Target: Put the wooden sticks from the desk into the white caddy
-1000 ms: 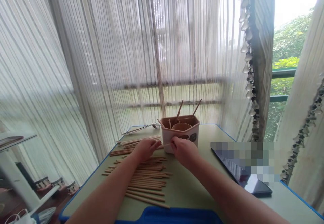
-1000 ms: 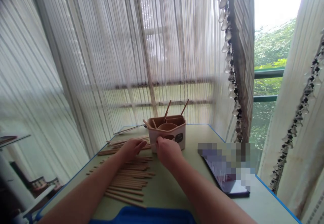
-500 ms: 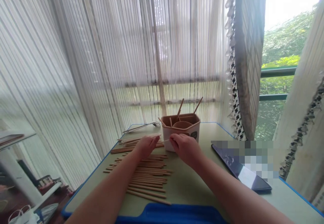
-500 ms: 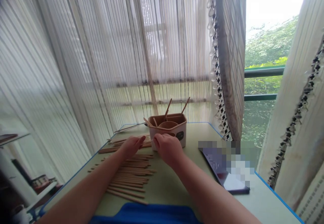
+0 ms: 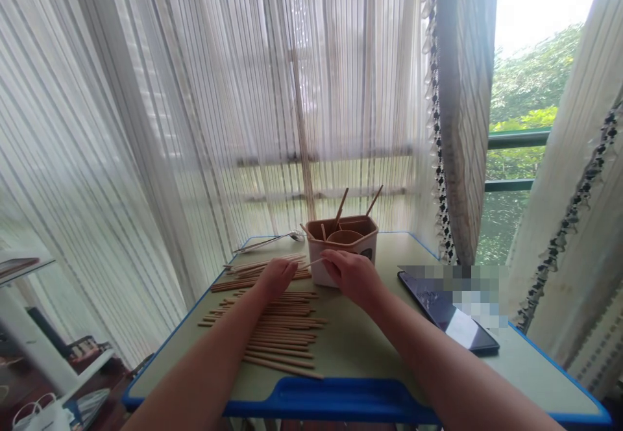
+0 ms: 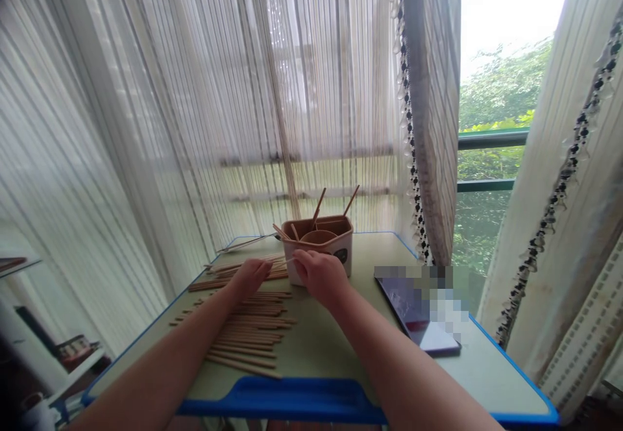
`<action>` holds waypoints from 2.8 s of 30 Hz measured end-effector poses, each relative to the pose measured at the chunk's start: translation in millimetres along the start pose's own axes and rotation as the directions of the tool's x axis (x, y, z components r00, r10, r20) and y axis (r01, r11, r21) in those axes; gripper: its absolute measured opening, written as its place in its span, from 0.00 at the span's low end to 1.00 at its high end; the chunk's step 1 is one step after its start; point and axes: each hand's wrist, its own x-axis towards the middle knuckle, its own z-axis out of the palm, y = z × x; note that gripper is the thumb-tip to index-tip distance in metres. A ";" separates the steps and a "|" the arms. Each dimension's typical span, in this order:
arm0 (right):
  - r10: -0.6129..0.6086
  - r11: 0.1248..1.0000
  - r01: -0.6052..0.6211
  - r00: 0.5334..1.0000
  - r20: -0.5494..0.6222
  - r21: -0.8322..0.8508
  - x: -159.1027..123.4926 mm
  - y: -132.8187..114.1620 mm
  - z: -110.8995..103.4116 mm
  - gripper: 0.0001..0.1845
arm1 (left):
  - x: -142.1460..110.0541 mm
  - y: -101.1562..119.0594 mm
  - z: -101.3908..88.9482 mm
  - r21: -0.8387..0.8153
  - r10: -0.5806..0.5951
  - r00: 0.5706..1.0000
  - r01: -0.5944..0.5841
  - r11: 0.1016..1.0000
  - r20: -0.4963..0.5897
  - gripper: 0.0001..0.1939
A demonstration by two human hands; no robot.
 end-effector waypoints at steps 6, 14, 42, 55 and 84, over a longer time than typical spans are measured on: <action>0.018 0.995 -0.004 0.990 0.139 -0.104 1.4 3.6 1.2 0.14 | 1.3 -0.1 6.1 0.060 0.002 1.000 -0.003 0.998 0.026 0.20; 0.098 0.990 -0.097 0.995 0.004 -0.102 -0.5 10.7 6.0 0.16 | 1.8 -1.7 9.1 0.050 -0.023 0.999 0.022 0.999 0.023 0.20; 0.151 0.988 -0.141 0.877 -0.456 0.057 2.3 15.0 -13.7 0.11 | 0.7 -5.5 10.6 0.199 -0.054 0.999 0.054 0.979 -0.002 0.23; 0.313 0.903 -0.152 0.873 -0.373 0.403 0.9 19.1 -20.8 0.18 | 2.4 -5.0 8.4 0.196 -0.008 1.000 0.006 0.981 0.010 0.22; 0.292 0.955 -0.269 0.799 -0.527 0.121 6.7 43.1 -23.9 0.22 | -0.4 3.4 -1.0 0.248 0.061 0.998 -0.056 0.967 -0.015 0.24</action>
